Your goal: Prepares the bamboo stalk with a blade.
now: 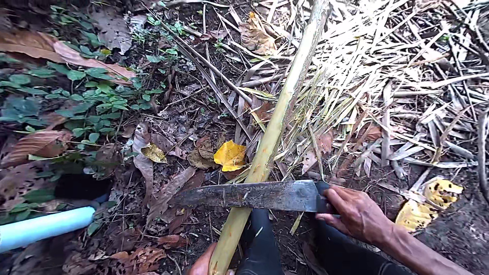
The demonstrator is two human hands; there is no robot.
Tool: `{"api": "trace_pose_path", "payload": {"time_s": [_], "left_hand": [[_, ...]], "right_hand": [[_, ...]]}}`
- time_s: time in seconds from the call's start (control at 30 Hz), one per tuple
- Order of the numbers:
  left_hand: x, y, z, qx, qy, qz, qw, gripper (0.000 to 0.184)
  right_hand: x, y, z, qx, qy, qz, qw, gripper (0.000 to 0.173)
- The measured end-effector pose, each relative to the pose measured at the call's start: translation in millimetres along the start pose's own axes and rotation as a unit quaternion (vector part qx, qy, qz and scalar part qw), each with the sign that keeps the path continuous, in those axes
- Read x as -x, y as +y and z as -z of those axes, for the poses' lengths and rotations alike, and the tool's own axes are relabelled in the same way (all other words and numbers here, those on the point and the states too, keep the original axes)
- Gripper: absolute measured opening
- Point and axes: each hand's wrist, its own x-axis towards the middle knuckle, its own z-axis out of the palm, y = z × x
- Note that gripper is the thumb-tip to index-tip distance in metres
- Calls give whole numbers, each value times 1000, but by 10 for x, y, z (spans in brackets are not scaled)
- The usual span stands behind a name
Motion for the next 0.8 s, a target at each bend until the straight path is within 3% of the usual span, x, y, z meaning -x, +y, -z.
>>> {"api": "trace_pose_path", "payload": {"time_s": [0.27, 0.4, 0.6, 0.73, 0.8], "left_hand": [[-309, 219, -12, 40, 8, -12, 999, 49], [-299, 183, -64, 28, 17, -22, 999, 48], [-278, 197, -86, 17, 14, -26, 999, 51], [-270, 158, -92, 22, 13, -33, 999, 49], [-279, 162, -87, 25, 6, -30, 999, 48]], "right_hand": [[-133, 159, 170, 59, 29, -19, 998, 70], [-159, 356, 240, 39, 25, -120, 992, 71], [-86, 149, 158, 61, 3, 2, 998, 70], [-254, 553, 146, 16, 47, -143, 989, 68], [-307, 714, 184, 26, 57, -168, 984, 68]]}}
